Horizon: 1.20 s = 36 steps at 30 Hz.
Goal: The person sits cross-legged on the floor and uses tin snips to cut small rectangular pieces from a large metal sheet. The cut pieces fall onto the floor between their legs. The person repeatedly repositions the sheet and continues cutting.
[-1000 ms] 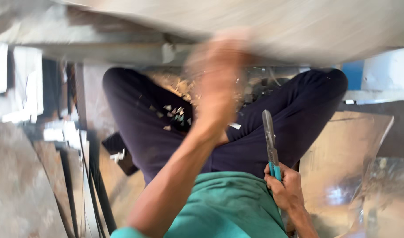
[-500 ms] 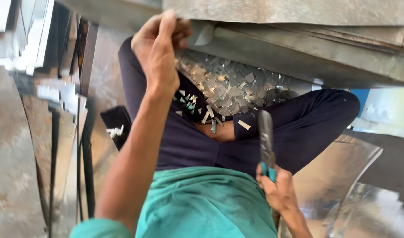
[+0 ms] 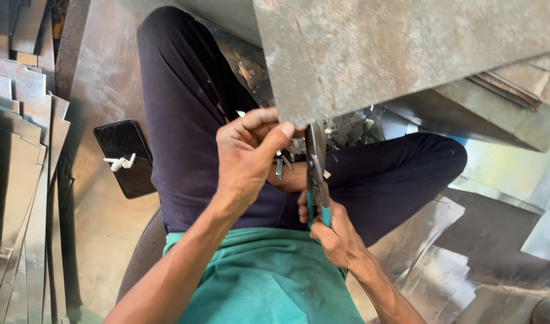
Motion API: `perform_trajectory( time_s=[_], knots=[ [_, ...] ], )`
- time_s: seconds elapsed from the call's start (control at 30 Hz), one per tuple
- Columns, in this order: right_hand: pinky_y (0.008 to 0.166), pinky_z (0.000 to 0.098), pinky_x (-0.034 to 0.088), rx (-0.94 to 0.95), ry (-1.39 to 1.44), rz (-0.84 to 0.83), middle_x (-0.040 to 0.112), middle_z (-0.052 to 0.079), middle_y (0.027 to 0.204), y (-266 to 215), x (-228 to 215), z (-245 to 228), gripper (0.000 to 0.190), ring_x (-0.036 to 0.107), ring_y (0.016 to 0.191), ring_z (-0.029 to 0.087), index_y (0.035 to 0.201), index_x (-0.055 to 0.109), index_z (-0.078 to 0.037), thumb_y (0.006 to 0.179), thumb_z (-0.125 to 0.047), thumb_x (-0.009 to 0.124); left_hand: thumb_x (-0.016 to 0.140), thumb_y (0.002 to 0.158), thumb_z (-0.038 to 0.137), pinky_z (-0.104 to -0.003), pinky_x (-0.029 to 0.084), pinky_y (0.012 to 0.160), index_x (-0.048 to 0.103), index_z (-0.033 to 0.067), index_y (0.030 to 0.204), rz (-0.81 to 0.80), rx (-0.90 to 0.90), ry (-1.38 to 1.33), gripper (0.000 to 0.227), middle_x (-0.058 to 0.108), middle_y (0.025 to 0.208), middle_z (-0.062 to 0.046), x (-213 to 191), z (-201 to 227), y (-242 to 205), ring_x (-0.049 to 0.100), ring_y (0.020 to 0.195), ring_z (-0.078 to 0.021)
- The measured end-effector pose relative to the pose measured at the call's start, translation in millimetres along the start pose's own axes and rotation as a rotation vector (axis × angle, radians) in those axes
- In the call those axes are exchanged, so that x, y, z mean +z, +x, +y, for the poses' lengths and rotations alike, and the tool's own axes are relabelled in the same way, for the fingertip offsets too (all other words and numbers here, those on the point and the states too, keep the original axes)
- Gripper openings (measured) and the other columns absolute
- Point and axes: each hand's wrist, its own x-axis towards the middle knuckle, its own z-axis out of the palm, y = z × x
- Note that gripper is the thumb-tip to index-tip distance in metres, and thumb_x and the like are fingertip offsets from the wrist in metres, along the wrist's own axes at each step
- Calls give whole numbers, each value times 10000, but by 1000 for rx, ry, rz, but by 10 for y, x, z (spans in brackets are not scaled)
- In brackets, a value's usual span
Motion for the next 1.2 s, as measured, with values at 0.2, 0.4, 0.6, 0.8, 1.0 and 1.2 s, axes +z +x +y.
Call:
perform_trajectory(
  time_s=[0.2,0.4,0.6,0.8,1.0,1.2],
  knots=[
    [664,312,534,-94,-161,24,615,106,821,73,-166,91,414,593,746,177,1070,592,16,687,-117,509,717,963,-3,-304,632,897,705,-80,1146,3,12,8,199,775,1043,-155,-68,-52,-25,759,964,-170],
    [549,343,465,-96,-257,46,557,72,628,157,-253,73,218,533,563,180,850,607,-2,681,-118,533,720,899,19,-256,627,756,722,-20,980,4,0,108,90,764,889,-75,-45,129,89,735,794,-99],
    [526,333,454,-217,-308,65,562,31,599,198,-331,142,139,540,534,150,780,612,-32,703,-118,535,607,1070,246,-266,174,496,404,91,563,132,293,500,568,324,552,64,350,382,559,257,519,-41],
    [712,335,530,8,107,-164,634,88,872,-101,-516,201,397,615,803,169,1056,620,4,674,-102,592,603,1158,283,-212,214,572,399,104,654,376,454,334,573,376,624,78,374,-81,187,286,596,-5],
    [865,371,589,50,428,88,609,98,1127,-534,-73,478,665,633,1044,214,1306,485,-14,648,-111,508,741,968,241,-194,559,784,735,4,1065,-145,-97,389,256,751,966,-14,475,-549,-24,702,887,-71],
    [928,414,556,-29,580,183,556,147,1145,-392,67,430,720,571,1079,240,1333,472,7,620,-97,495,806,898,217,-208,420,627,796,11,1107,-7,-288,604,293,758,982,0,674,-549,31,633,854,-71]
  ],
)
